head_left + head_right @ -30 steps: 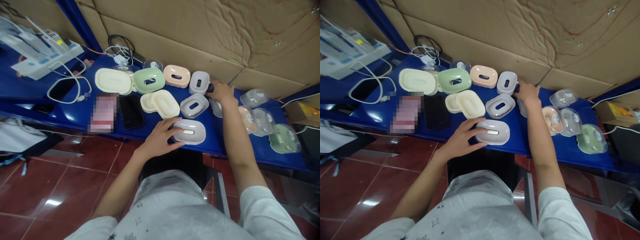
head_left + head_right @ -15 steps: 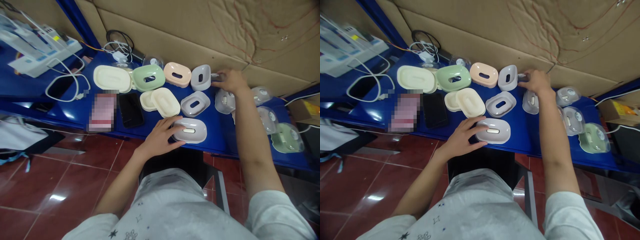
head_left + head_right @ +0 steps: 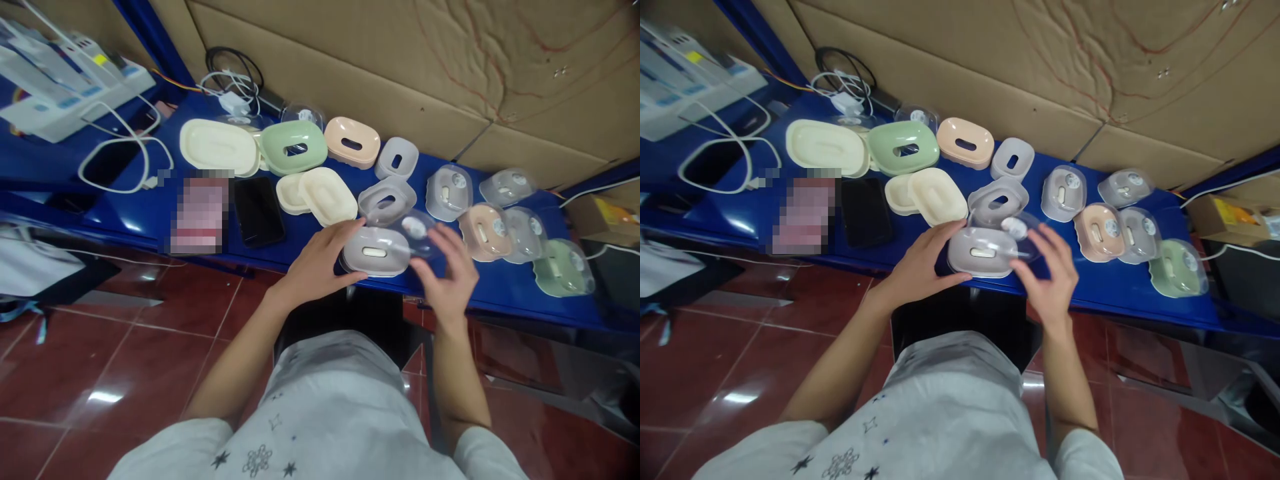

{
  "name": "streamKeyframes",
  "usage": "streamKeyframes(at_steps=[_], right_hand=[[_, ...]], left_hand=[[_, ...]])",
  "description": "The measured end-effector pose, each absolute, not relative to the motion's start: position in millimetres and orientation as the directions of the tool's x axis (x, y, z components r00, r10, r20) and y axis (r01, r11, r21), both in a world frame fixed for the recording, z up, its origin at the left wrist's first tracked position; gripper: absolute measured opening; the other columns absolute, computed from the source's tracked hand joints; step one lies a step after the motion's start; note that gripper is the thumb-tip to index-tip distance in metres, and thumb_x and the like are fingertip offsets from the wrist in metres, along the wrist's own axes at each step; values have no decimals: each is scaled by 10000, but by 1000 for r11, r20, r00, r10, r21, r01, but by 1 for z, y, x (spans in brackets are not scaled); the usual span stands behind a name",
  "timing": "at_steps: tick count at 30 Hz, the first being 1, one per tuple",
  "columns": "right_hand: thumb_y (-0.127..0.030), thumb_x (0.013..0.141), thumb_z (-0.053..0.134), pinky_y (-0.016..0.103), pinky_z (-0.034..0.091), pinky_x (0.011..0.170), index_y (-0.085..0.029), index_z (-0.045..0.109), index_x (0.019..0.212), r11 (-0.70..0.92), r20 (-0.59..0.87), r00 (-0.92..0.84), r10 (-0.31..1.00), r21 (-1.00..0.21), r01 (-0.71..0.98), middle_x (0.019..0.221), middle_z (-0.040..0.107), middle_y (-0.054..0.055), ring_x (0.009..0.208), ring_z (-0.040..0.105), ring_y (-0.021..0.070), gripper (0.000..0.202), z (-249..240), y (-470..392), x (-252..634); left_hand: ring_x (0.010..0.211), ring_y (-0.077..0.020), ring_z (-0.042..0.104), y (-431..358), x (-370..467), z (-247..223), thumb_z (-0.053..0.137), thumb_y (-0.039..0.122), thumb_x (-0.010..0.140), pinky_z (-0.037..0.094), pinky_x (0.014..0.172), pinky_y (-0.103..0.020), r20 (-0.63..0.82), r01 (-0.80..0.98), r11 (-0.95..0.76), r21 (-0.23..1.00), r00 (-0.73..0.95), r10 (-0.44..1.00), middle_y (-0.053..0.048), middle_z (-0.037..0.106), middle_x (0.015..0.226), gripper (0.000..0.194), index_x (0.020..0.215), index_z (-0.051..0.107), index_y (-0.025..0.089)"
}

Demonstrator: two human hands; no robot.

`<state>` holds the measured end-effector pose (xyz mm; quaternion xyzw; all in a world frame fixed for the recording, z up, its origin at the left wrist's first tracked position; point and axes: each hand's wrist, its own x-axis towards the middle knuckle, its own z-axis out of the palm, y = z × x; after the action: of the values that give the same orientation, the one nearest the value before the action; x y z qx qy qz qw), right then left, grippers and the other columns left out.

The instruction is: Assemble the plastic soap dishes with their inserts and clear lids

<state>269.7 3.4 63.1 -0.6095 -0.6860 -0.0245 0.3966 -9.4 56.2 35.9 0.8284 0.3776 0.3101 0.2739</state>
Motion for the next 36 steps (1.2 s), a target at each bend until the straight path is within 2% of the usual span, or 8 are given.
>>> streamKeyframes(at_steps=[6,12,16,20,22,28,32,36], right_hand=[[-416,960,775,666,546,1179,-486,613,1518,384,610,0,792,-499,776,1484,663,79,1388,648,376,585,37,-6,248],[-420,960,767,660,544,1188,-527,588,1529,384,568,-71,820,-453,805,1484,662,54,1406,631,373,606,31,-5,251],[-419,969,745,712,548,1160,-531,563,1543,371,541,-92,836,-434,821,1495,653,59,1408,626,399,612,30,-7,250],[-423,980,733,711,566,1140,-490,577,1536,367,520,-95,849,-450,814,1495,646,83,1411,621,397,581,33,-6,249],[-414,982,736,696,579,1129,-483,578,1532,388,528,-105,843,-461,798,1496,639,87,1412,619,388,576,34,-7,248],[-396,1002,720,680,547,1187,-511,511,1560,400,501,-131,855,-477,783,1531,585,87,1464,578,369,607,33,-11,248],[-407,985,746,672,507,1236,-469,497,1560,393,473,-130,871,-514,763,1566,536,99,1510,539,365,630,32,-13,249],[-392,978,762,637,498,1251,-424,538,1523,396,488,-116,865,-522,755,1549,548,110,1500,547,342,590,30,-14,253]], left_hand=[[1534,-358,510,58,-9,31,908,531,868,398,1311,-531,342,409,-552,727,482,807,-132,463,1701,1112,1723,230,321],[1574,-339,454,60,-12,34,847,528,928,384,1328,-526,335,374,-564,737,523,784,-124,461,1692,926,1684,350,328],[1609,-350,407,61,-13,33,866,524,911,371,1335,-553,322,383,-547,745,512,796,-133,396,1733,912,1658,382,326],[1517,-330,524,62,-13,29,898,525,876,420,1305,-525,364,357,-560,747,486,795,-137,546,1607,851,1574,475,284],[1495,-323,544,63,-12,27,902,525,870,433,1295,-510,387,342,-571,747,475,791,-140,564,1582,829,1546,498,268],[1521,-339,523,63,-14,25,872,545,896,418,1303,-537,387,340,-585,736,497,777,-153,542,1607,800,1543,492,267],[1521,-340,523,61,-14,28,863,560,902,419,1303,-535,359,358,-570,740,507,784,-154,539,1613,796,1541,490,263],[1550,-338,493,58,-13,32,835,554,934,402,1310,-527,316,395,-560,728,532,786,-137,519,1650,800,1584,462,275]])
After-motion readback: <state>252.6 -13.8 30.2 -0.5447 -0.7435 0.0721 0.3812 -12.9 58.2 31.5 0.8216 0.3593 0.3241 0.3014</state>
